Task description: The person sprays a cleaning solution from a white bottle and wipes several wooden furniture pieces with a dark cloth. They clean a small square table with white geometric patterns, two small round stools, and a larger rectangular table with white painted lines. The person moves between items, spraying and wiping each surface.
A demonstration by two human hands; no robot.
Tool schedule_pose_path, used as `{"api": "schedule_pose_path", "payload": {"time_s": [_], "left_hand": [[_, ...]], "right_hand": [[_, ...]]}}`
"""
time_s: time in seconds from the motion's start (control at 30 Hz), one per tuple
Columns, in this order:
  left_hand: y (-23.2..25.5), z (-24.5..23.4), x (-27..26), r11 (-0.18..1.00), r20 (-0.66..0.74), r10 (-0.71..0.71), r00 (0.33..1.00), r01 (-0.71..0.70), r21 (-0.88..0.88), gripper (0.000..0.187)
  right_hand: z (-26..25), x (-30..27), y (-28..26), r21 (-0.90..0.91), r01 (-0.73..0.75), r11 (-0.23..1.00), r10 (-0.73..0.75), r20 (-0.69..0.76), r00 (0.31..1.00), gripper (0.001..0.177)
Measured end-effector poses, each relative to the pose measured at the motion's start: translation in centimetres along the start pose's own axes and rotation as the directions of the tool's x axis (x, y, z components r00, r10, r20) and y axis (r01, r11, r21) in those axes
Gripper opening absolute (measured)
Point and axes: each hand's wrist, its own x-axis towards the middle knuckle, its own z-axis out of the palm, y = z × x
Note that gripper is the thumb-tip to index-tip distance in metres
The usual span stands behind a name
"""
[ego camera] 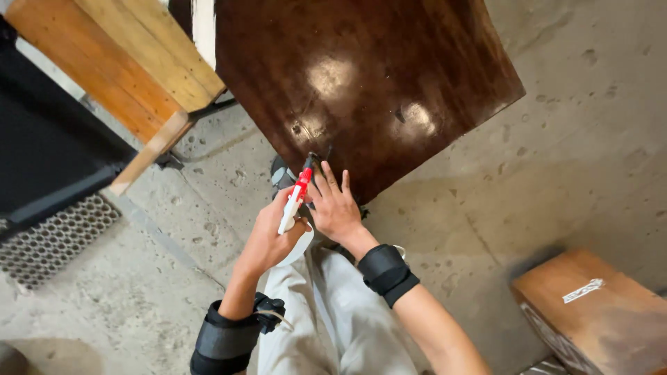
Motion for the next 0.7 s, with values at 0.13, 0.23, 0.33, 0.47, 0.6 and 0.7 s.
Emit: {"api": "schedule_pose_path", "payload": {"time_s": [0.13, 0.23, 0.33, 0.47, 0.6, 0.7], "left_hand": [[-0.5, 1.4, -0.3, 0.978, -0.074, 0.186, 0.98, -0.178, 0.109, 0.058], [0.2, 1.9, 0.1, 0.96, -0.036, 0.266, 0.963, -0.261, 0.097, 0.055], [0.7, 1.8, 1.0, 0.998, -0.003, 0.034, 0.999, -0.033, 0.061, 0.055], [2.9, 0.6, 2.9, 1.0, 0.033, 0.027, 0.999, -0.027, -0.004, 0.052], [5.0, -0.9, 4.9, 0.995, 0.042, 0.029, 0.999, -0.033, 0.098, 0.051], [5.9, -1.8, 7.0, 0.993, 0.076, 0.062, 0.995, -0.069, 0.092, 0.049]], "right_hand": [[0.5, -0.5, 1.1, 0.056, 0.156, 0.986, -0.155, -0.03, 0.987, 0.063], [1.0, -0.3, 2.6, 0.029, 0.346, 0.938, -0.347, 0.071, 0.935, 0.055], [0.5, 0.7, 4.2, 0.114, 0.38, 0.918, -0.389, 0.073, 0.918, 0.049], [0.6, 1.8, 6.0, 0.09, 0.389, 0.917, -0.397, 0.104, 0.912, 0.038], [-1.2, 3.9, 8.9, -0.062, 0.347, 0.936, -0.351, -0.09, 0.932, 0.047], [-4.5, 6.9, 13.4, -0.02, 0.184, 0.983, -0.185, -0.065, 0.981, 0.061]]}}
